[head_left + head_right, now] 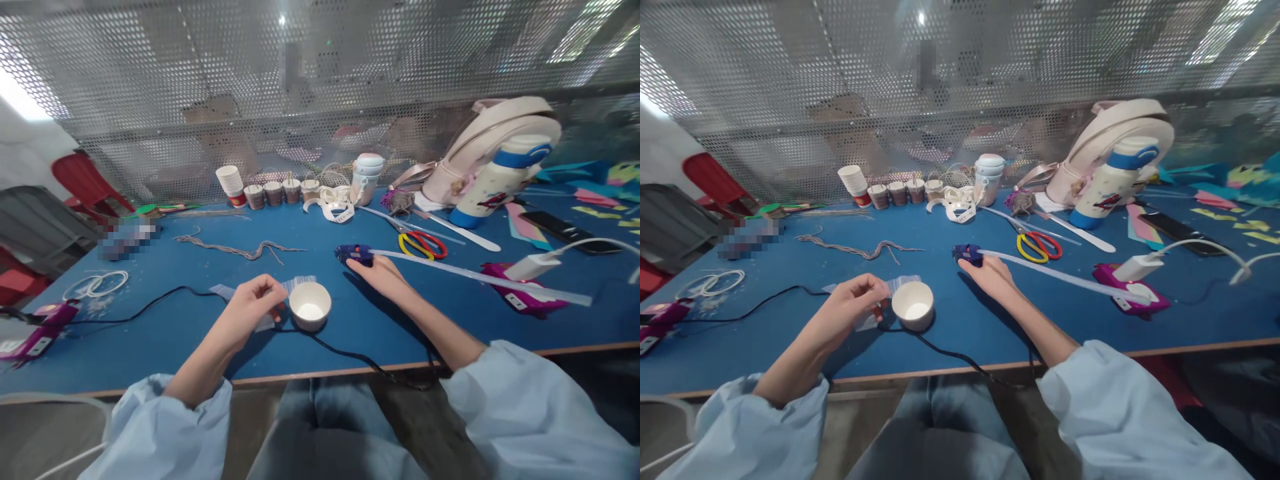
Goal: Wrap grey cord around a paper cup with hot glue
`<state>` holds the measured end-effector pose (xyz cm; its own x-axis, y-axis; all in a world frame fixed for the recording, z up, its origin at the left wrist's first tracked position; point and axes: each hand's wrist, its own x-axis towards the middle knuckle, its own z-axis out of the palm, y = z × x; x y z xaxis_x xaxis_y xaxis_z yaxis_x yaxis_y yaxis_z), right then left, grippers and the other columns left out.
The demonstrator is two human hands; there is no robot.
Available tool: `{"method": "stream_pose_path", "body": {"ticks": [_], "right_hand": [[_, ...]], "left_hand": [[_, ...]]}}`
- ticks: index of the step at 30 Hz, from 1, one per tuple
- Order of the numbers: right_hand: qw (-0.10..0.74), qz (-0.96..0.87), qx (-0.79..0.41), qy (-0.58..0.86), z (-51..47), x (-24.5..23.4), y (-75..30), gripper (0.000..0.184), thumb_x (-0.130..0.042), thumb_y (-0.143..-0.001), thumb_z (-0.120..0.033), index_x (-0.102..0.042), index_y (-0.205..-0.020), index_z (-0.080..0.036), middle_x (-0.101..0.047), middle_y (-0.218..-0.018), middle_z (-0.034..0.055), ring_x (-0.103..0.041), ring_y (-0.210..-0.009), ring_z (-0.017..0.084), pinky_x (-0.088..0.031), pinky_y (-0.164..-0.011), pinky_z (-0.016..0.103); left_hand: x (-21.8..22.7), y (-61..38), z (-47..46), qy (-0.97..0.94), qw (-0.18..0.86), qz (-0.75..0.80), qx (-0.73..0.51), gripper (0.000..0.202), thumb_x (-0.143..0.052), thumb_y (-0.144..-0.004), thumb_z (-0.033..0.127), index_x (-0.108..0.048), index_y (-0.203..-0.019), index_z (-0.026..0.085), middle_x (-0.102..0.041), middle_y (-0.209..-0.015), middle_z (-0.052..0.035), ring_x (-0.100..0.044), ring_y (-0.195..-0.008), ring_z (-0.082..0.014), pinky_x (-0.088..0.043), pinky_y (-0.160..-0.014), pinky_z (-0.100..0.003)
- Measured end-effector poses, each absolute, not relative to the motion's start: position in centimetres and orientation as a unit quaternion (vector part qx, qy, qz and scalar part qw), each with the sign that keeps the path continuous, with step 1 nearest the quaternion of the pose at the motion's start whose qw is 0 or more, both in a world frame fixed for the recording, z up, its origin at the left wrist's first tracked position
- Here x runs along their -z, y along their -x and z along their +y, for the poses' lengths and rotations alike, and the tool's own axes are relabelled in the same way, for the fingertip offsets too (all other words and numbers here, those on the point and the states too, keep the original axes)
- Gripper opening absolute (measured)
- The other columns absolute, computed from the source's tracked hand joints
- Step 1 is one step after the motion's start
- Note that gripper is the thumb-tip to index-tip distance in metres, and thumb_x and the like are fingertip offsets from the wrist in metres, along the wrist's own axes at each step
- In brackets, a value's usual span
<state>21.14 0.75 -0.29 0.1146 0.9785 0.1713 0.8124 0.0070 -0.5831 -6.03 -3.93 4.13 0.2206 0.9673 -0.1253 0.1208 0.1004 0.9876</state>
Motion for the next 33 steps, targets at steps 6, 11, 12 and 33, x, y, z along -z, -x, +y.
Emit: {"method": "stream_pose_path", "body": {"ticks": [6, 11, 12, 33], "right_hand": [[0.241, -0.631, -0.096, 0.731, -4.4, -0.2, -23.5, 0.034, -0.061, -0.079, -0.043, -0.064, -0.096, -0.014, -0.068, -0.101, 0.0152, -0.063, -0.095, 0.03, -0.045, -0.079, 0.036], [0.208, -0.686, -0.164, 0.678, -9.2, -3.1, -22.0, 0.021, -0.052, -0.086, -0.038, -0.057, -0.072, -0.023, -0.064, -0.068, 0.0007, -0.058, -0.061, 0.017, -0.041, -0.058, 0.028], [0.24, -0.713, -0.175, 0.635, -9.4, -3.7, -21.2, 0.019, -0.053, -0.086, -0.035, -0.058, -0.074, -0.023, -0.064, -0.07, 0.0008, -0.058, -0.064, 0.016, -0.042, -0.06, 0.028], [0.167, -0.824, -0.302, 0.45, 0.0, -4.5, -14.1, 0.031, -0.057, -0.07, -0.009, -0.067, -0.099, -0.014, -0.07, -0.091, 0.005, -0.06, -0.078, 0.016, -0.041, -0.067, 0.023]], "left_hand": [[-3.4, 6.1, -5.3, -0.529, 0.555, 0.479, -0.426, 0.021, -0.069, -0.075, 0.032, -0.058, -0.068, 0.016, -0.059, -0.074, 0.0011, -0.056, -0.059, -0.01, -0.048, -0.056, -0.024], [-2.7, 5.6, -5.8, -0.512, 0.557, 0.456, -0.469, 0.021, -0.069, -0.077, 0.032, -0.059, -0.068, 0.016, -0.058, -0.082, -0.0003, -0.056, -0.066, -0.0111, -0.05, -0.057, -0.023], [-2.5, 5.5, -6.0, -0.508, 0.555, 0.454, -0.477, 0.02, -0.069, -0.077, 0.032, -0.06, -0.068, 0.016, -0.058, -0.084, -0.0004, -0.055, -0.067, -0.0109, -0.05, -0.056, -0.023], [-0.7, 3.9, -6.8, -0.438, 0.521, 0.465, -0.567, 0.019, -0.073, -0.074, 0.028, -0.06, -0.066, 0.015, -0.059, -0.089, -0.0035, -0.056, -0.08, -0.0155, -0.055, -0.056, -0.024]]}}
